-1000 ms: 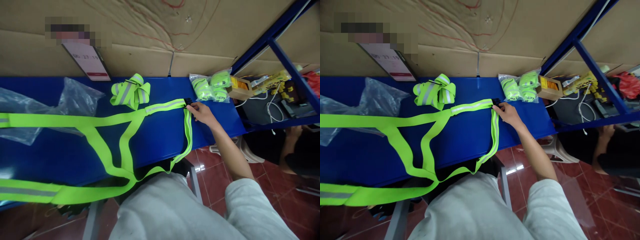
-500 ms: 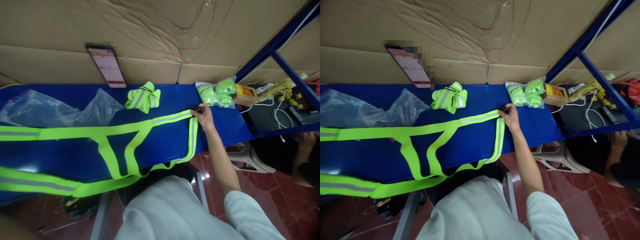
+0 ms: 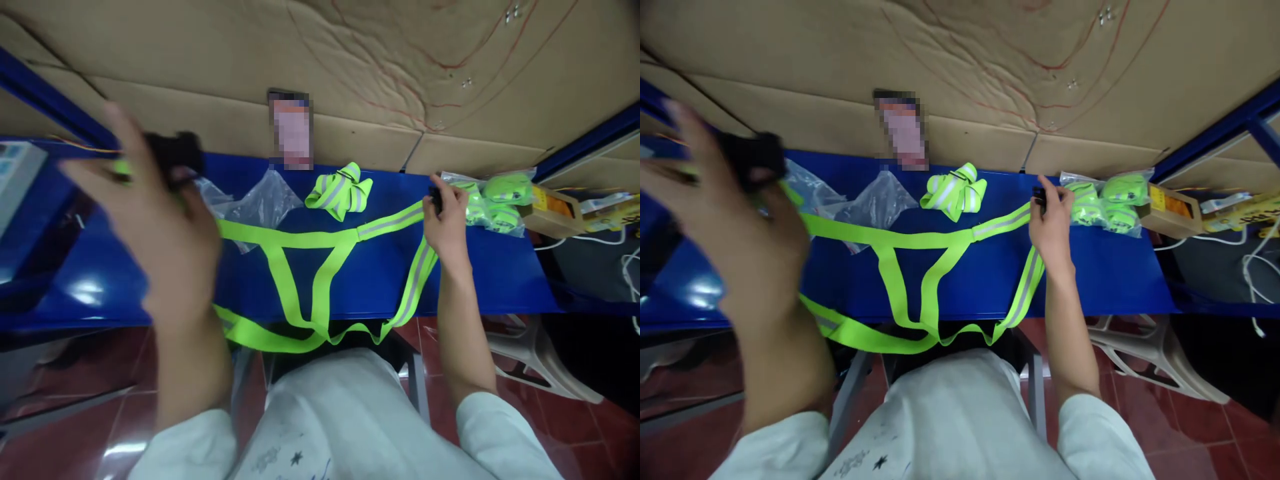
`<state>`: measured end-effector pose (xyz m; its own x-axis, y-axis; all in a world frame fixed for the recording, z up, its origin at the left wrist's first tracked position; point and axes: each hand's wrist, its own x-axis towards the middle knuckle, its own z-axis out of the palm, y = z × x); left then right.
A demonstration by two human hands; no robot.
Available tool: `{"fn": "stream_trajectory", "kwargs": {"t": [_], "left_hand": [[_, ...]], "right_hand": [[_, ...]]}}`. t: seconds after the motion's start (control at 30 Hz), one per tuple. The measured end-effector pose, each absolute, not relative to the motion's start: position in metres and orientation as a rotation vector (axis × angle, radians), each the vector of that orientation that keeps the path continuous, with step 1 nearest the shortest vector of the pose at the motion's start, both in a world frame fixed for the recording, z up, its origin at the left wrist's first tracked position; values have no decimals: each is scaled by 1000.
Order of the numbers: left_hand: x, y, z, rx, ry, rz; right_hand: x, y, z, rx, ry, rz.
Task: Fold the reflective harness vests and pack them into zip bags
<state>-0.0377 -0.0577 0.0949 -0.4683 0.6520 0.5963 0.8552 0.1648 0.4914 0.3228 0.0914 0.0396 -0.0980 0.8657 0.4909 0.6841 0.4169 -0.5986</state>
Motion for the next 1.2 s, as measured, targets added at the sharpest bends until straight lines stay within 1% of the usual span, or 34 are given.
{"fn": "stream_trajectory", "kwargs": {"t": [0.1,0.2,0.33,0.43,0.6,0.8,0.97,1.1,1.2], "left_hand": [[23,-52,83,-1636,-2230,-1112],[75,-49,79,-1722,-2256,-1055],[104,-46,77,-1794,-2289,-955],[106,-42,75,-1799,-2302,-925],[106,-39,75,-1741,-2321,-999],[112,-38,70,-1762,-2329,-922],[119,-38,54,-1813,-2376,-941],[95,-47,46,-2102,-2311,-950],[60,-50,45,-2377,-2261,-978]], "right_hand": [[291,67,45,-1306,-1951,231],[255,38,52,-1253,-2016,281],[227,18,61,-1254,-1996,341],[223,19,63,-1255,-1982,321],[221,24,58,-1240,-1979,255],[217,25,51,-1263,-1991,195],[215,16,54,-1242,-2054,285],[230,18,62,-1157,-2192,431],[246,27,68,-1093,-2334,455]]}}
